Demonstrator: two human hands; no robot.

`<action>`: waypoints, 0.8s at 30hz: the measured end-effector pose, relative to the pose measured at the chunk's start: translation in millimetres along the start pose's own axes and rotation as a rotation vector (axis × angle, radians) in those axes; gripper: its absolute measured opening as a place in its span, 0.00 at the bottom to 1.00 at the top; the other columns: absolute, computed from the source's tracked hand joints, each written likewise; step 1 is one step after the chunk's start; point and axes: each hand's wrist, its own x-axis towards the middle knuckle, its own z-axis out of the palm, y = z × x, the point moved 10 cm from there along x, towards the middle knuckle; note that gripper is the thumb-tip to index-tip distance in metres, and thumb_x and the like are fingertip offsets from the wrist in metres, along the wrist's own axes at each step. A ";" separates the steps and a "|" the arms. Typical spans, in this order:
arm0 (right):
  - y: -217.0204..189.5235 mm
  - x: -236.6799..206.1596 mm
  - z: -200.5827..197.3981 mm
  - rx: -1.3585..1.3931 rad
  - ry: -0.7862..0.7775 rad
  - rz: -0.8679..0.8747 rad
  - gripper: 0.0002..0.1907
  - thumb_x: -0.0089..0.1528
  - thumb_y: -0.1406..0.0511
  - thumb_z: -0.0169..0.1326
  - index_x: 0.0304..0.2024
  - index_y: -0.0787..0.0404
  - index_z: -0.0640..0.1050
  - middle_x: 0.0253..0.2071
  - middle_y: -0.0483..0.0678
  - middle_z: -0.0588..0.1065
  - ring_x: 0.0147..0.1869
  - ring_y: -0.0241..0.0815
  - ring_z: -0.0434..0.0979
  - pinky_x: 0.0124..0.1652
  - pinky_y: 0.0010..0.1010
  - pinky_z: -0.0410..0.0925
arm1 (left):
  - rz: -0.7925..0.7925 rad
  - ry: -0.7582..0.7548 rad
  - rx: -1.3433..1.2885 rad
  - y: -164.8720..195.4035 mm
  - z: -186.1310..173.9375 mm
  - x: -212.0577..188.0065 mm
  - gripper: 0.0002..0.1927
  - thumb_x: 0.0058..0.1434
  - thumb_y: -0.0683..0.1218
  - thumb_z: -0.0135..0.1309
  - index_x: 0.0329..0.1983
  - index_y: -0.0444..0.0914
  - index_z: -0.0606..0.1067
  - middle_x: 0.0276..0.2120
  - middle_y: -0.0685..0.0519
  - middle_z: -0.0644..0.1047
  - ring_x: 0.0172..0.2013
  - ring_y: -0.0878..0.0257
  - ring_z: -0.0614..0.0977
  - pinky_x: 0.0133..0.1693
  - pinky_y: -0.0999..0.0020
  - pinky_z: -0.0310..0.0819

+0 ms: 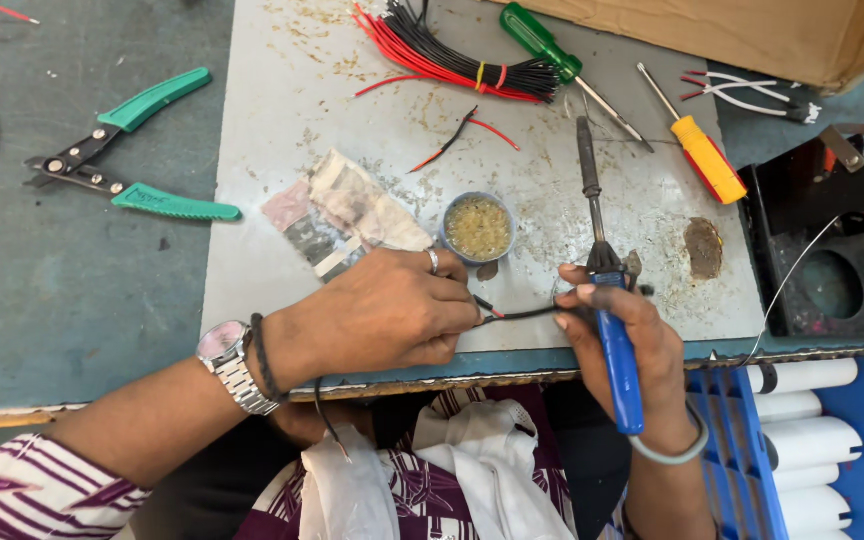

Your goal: The person solders wires to a small electronic component using a soldering iron and solder wire. They apply flux from a small container, heat the connection points, and add solder to secure the wires to the component.

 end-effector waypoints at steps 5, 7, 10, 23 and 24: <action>8.1 0.4 6.4 0.038 -0.027 -0.016 0.21 0.62 0.76 0.60 0.54 0.63 0.66 0.52 0.57 0.80 0.49 0.41 0.85 0.48 0.29 0.78 | 0.011 0.045 0.014 1.6 -1.0 -2.1 0.14 0.53 0.45 0.58 0.42 0.36 0.80 0.38 0.52 0.81 0.47 0.52 0.80 0.47 0.60 0.76; 9.3 -0.6 8.3 0.057 -0.040 -0.024 0.21 0.63 0.77 0.60 0.53 0.62 0.66 0.53 0.58 0.79 0.49 0.41 0.85 0.47 0.28 0.78 | 0.013 0.050 0.005 1.8 -1.2 -1.9 0.14 0.53 0.45 0.58 0.42 0.35 0.80 0.38 0.52 0.82 0.47 0.52 0.80 0.47 0.60 0.76; 11.0 -1.6 10.5 0.075 -0.061 -0.038 0.20 0.63 0.77 0.60 0.53 0.62 0.67 0.53 0.58 0.79 0.49 0.41 0.85 0.47 0.28 0.78 | 0.020 0.049 -0.003 1.4 -1.1 -1.4 0.10 0.53 0.45 0.57 0.38 0.37 0.79 0.37 0.54 0.82 0.49 0.52 0.79 0.50 0.60 0.74; 4.8 14.7 19.3 0.122 -0.091 -0.086 0.21 0.62 0.79 0.61 0.53 0.60 0.70 0.50 0.55 0.79 0.54 0.45 0.84 0.49 0.30 0.79 | 0.056 0.068 0.022 4.0 -0.9 0.9 0.11 0.54 0.44 0.58 0.39 0.37 0.79 0.36 0.53 0.81 0.50 0.54 0.79 0.53 0.57 0.72; 5.9 12.9 19.8 0.132 -0.105 -0.070 0.21 0.63 0.79 0.61 0.54 0.60 0.70 0.51 0.55 0.79 0.53 0.44 0.84 0.49 0.30 0.78 | 0.069 0.073 0.041 3.6 0.1 0.6 0.11 0.55 0.44 0.58 0.40 0.36 0.79 0.36 0.53 0.81 0.50 0.53 0.79 0.52 0.57 0.73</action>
